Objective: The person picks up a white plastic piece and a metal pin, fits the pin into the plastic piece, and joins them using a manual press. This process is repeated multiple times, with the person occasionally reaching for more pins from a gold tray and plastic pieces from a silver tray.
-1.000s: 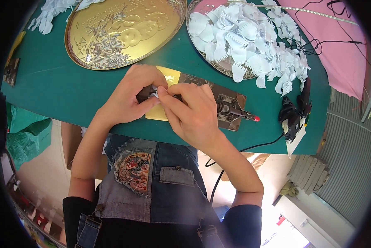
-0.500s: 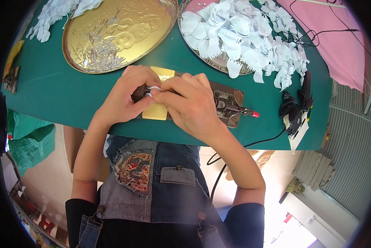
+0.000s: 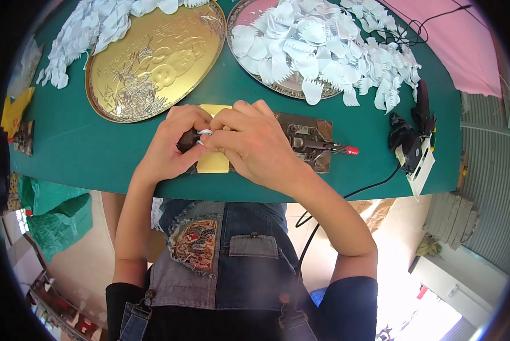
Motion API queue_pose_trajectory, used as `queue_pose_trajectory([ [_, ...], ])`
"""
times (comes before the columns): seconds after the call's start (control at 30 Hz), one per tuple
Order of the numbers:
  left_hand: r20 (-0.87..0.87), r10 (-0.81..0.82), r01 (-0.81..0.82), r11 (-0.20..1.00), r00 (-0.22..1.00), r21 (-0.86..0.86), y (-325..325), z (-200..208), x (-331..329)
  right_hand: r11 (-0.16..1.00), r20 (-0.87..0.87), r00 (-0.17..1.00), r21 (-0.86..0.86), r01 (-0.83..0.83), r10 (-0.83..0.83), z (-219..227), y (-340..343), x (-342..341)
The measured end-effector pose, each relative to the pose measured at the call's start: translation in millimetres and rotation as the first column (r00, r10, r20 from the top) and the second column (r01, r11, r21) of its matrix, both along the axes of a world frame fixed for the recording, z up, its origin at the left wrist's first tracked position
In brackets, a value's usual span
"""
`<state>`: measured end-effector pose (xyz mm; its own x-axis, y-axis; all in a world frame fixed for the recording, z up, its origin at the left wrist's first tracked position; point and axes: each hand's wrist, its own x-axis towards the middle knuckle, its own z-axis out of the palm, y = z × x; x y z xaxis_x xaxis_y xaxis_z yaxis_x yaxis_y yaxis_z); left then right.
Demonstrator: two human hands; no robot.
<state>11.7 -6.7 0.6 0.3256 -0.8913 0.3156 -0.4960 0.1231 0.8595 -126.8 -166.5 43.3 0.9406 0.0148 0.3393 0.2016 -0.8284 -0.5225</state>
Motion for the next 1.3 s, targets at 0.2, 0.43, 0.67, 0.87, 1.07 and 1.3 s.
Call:
queue_pose_trajectory([
  [0.2,-0.014,-0.001,0.001,1.0,1.0,0.023,0,1,-2,1.0,-0.007,1.0,-0.009,0.007,-0.007,-2,1,-4],
  [0.43,0.043,0.072,-0.071,0.997,0.996,-0.019,-2,-3,-5,0.994,0.033,0.995,-0.05,0.094,-0.092,3,3,-9],
  [0.67,0.008,0.067,-0.066,0.996,0.998,-0.057,-3,-4,-2,0.778,-0.101,0.772,-0.047,0.626,-0.628,29,-72,-83],
  [0.87,0.008,0.013,-0.014,1.0,1.0,0.012,-2,-2,3,0.663,-0.464,0.629,0.112,0.741,-0.624,-13,-133,-167],
  [1.07,0.01,0.033,-0.033,0.999,0.999,0.006,-5,0,-1,0.258,-0.036,0.899,0.952,0.163,-0.436,11,-124,-141],
  [1.3,0.036,0.029,-0.03,0.999,0.999,0.018,-2,-3,1,0.879,0.119,0.888,-0.134,0.458,-0.445,68,-63,-63],
])
